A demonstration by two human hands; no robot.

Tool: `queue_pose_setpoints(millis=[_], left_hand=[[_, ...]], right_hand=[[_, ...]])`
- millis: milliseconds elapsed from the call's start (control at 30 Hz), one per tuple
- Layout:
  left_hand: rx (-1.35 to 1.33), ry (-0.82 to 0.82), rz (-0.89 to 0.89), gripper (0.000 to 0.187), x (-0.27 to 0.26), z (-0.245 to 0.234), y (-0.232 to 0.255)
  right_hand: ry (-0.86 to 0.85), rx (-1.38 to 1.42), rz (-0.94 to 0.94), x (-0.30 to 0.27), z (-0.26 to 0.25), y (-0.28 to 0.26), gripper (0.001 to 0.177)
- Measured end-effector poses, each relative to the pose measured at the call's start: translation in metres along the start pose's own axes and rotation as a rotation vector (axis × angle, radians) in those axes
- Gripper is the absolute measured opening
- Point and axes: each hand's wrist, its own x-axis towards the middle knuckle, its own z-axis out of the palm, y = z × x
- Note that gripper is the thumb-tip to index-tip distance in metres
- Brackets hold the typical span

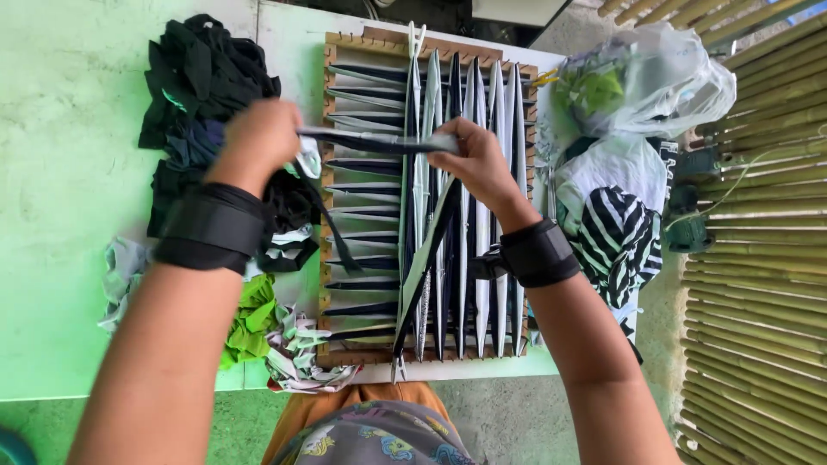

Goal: Weaving and trimming strips of fabric onto a wooden frame to create a handmade rug.

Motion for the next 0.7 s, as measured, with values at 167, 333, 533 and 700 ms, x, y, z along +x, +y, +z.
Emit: queue_pose_setpoints(millis=[167,333,533,700], left_hand=[[-0.104,0.510,0.226,0.014,0.071,-0.048,-0.034],[-0.166,0.696,0.356,0.015,0.091,-0.074,0.008],[-0.189,-0.017,0.162,0.032,0.093,0.027,0.025],[-1.017,-0.715,0.100,0.027,0.068,0.094,0.045]], right_hand=[[-0.017,-0.616,0.084,0.009,0.018,0.016,0.021],[-0.135,-0.623,0.089,0.054,0.052,0.002,0.019],[-0.162,-0.615,0.248,0.123,0.040,0.043,0.026],[-0.074,-0.093,0.321,0.144,0.018,0.045,0.027]])
